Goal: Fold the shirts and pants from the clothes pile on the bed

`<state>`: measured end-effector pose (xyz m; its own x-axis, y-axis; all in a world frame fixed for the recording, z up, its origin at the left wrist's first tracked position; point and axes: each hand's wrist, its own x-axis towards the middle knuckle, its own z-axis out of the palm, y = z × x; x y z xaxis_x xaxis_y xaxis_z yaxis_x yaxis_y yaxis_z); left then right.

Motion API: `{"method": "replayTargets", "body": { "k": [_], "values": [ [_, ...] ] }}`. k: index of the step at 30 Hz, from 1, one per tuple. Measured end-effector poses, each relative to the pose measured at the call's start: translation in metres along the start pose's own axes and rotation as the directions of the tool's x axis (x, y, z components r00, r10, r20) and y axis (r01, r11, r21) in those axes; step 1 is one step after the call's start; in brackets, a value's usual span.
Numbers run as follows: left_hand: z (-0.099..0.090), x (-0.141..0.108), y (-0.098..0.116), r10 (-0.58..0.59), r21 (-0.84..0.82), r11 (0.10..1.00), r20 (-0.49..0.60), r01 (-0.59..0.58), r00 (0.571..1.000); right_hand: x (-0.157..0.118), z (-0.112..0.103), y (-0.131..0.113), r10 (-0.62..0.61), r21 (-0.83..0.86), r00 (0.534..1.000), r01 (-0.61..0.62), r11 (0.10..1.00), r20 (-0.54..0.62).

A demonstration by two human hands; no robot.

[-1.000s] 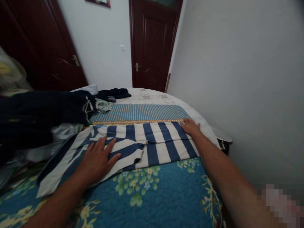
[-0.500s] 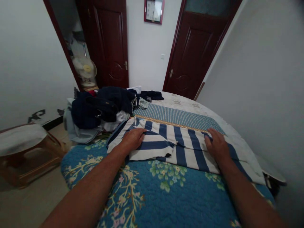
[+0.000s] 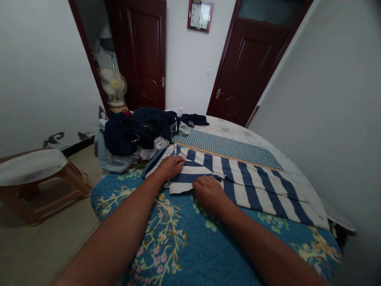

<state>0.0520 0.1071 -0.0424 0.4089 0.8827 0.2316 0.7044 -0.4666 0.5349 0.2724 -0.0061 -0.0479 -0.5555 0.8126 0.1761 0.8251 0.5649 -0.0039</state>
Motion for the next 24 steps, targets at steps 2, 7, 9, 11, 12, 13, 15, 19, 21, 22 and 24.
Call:
{"method": "replayTargets", "body": {
  "k": [2, 7, 9, 11, 12, 13, 15, 19, 21, 22, 24],
  "values": [
    [0.0, 0.001, -0.002, 0.018, -0.033, 0.999, 0.037, -0.017, 0.999, 0.008, -0.003, 0.009, 0.091, 0.106, 0.996, -0.088, 0.99, -0.02],
    [-0.004, 0.003, -0.009, 0.017, -0.209, 0.978, 0.034, -0.01, 0.999, 0.041, -0.01, 0.054, 0.38, 0.507, 0.925, -0.338, 0.793, 0.023],
    [-0.008, 0.002, -0.009, 0.04, -0.249, 0.968, 0.049, -0.027, 0.998, 0.05, -0.007, 0.069, 0.44, 0.569, 0.893, -0.411, 0.712, 0.095],
    [-0.012, 0.0, -0.007, 0.065, -0.238, 0.971, 0.116, -0.036, 0.991, 0.053, 0.0, 0.079, 0.436, 0.596, 0.893, -0.412, 0.689, 0.113],
    [-0.014, -0.001, -0.006, 0.068, -0.215, 0.976, 0.156, -0.033, 0.985, 0.053, 0.003, 0.081, 0.426, 0.604, 0.899, -0.394, 0.692, 0.099],
    [-0.015, -0.001, -0.005, 0.068, -0.188, 0.982, 0.192, -0.031, 0.979, 0.051, 0.005, 0.082, 0.419, 0.61, 0.905, -0.377, 0.697, 0.08],
    [-0.015, -0.002, -0.004, 0.086, -0.145, 0.988, 0.238, -0.052, 0.967, 0.048, 0.009, 0.083, 0.423, 0.618, 0.905, -0.363, 0.698, 0.054],
    [-0.008, -0.001, -0.009, 0.144, -0.125, 0.985, 0.227, -0.118, 0.963, 0.046, 0.008, 0.083, 0.437, 0.646, 0.899, -0.35, 0.678, 0.028],
    [-0.005, 0.001, -0.013, 0.155, -0.133, 0.982, 0.182, -0.131, 0.971, 0.044, 0.005, 0.085, 0.4, 0.64, 0.916, -0.333, 0.692, 0.044],
    [-0.003, 0.003, -0.014, 0.154, -0.138, 0.981, 0.152, -0.133, 0.976, 0.044, 0.004, 0.087, 0.366, 0.635, 0.928, -0.322, 0.702, 0.066],
    [-0.001, 0.005, -0.015, 0.123, -0.126, 0.986, 0.089, -0.111, 0.988, 0.042, 0.003, 0.092, 0.299, 0.627, 0.95, -0.287, 0.724, 0.091]
  ]
}}
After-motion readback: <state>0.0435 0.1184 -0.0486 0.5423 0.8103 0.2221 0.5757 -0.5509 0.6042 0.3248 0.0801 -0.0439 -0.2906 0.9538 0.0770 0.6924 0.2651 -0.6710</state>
